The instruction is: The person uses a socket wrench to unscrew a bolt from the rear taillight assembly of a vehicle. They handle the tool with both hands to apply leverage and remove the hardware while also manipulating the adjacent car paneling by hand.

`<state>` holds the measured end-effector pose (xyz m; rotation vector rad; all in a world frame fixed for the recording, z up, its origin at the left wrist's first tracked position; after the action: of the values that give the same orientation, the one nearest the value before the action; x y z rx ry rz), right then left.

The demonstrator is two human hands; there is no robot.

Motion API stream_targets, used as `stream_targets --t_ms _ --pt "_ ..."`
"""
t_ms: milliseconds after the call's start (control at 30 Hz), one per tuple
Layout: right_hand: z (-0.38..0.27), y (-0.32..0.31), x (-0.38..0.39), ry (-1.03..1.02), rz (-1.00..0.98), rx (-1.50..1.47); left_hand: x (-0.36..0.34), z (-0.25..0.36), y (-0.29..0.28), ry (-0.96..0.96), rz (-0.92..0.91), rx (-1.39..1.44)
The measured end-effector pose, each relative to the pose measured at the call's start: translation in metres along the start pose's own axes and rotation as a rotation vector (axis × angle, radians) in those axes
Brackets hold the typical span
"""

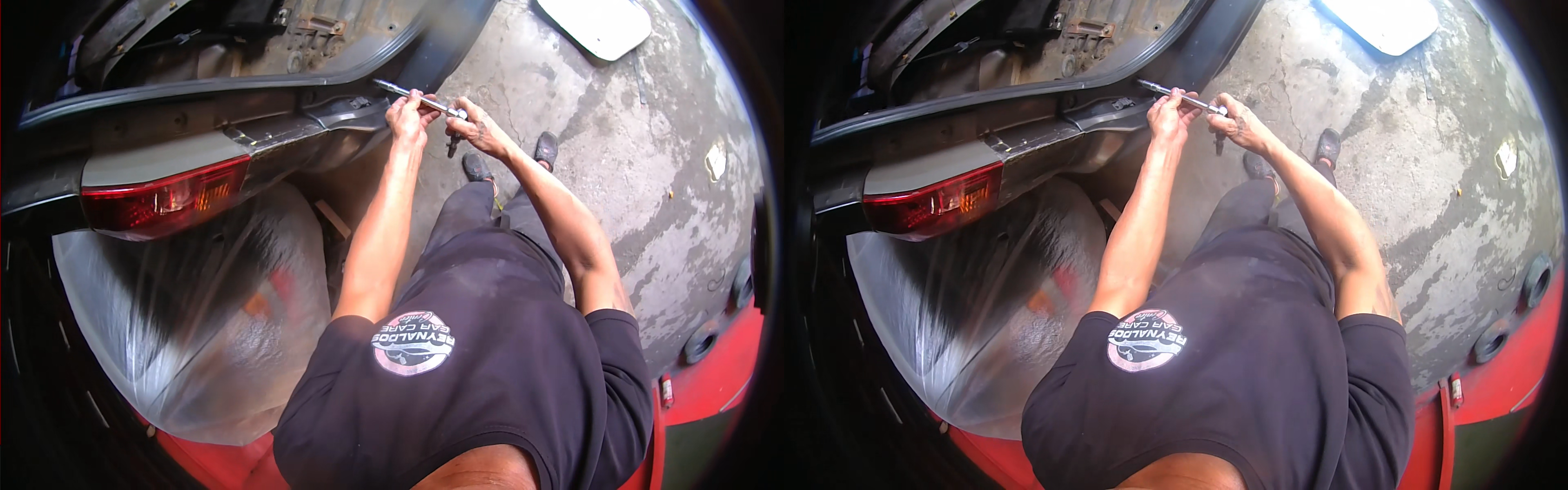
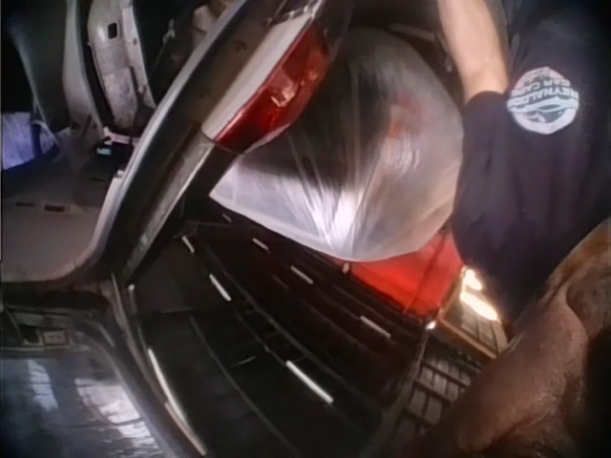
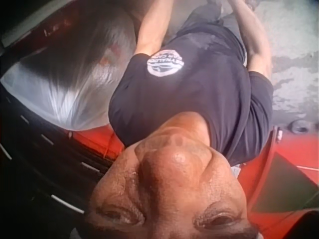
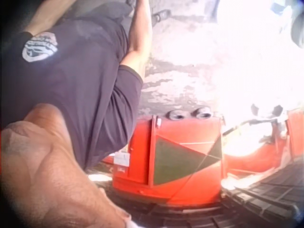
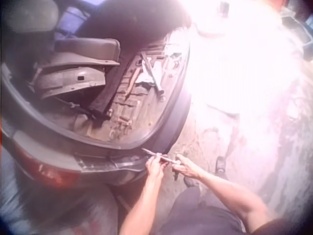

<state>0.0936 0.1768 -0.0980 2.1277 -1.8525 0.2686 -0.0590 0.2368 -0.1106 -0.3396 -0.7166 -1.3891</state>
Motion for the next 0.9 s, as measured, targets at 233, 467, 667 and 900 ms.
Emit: stream_targets --t_ms 233,467,667,900 --pt "-0.023 -0.003 0.022 -0.063 0.179 0.152 -0.002 0.004 -0.001 -0.004 0.024 -0.002" --pt "-0.002 0.013 0.018 0.235 0.06 -0.583 0.021 0.002 0.017 -0.035 -0.35 -0.078" --pt "-0.008 0.019 0.018 0.287 0.02 -0.723 0.015 -0.025 0.024 0.052 -0.262 0.092" --pt "-0.07 -0.011 0.04 -0.296 0.185 0.554 0.008 -0.025 0.028 0.001 -0.199 0.091"
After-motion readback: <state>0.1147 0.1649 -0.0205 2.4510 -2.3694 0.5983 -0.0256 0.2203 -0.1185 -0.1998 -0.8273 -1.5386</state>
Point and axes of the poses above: each hand's wrist, its own x-axis away from the middle knuckle, its own y-axis out of the palm, z = x × y, the point moved 9 cm from there along -x, towards the middle knuckle
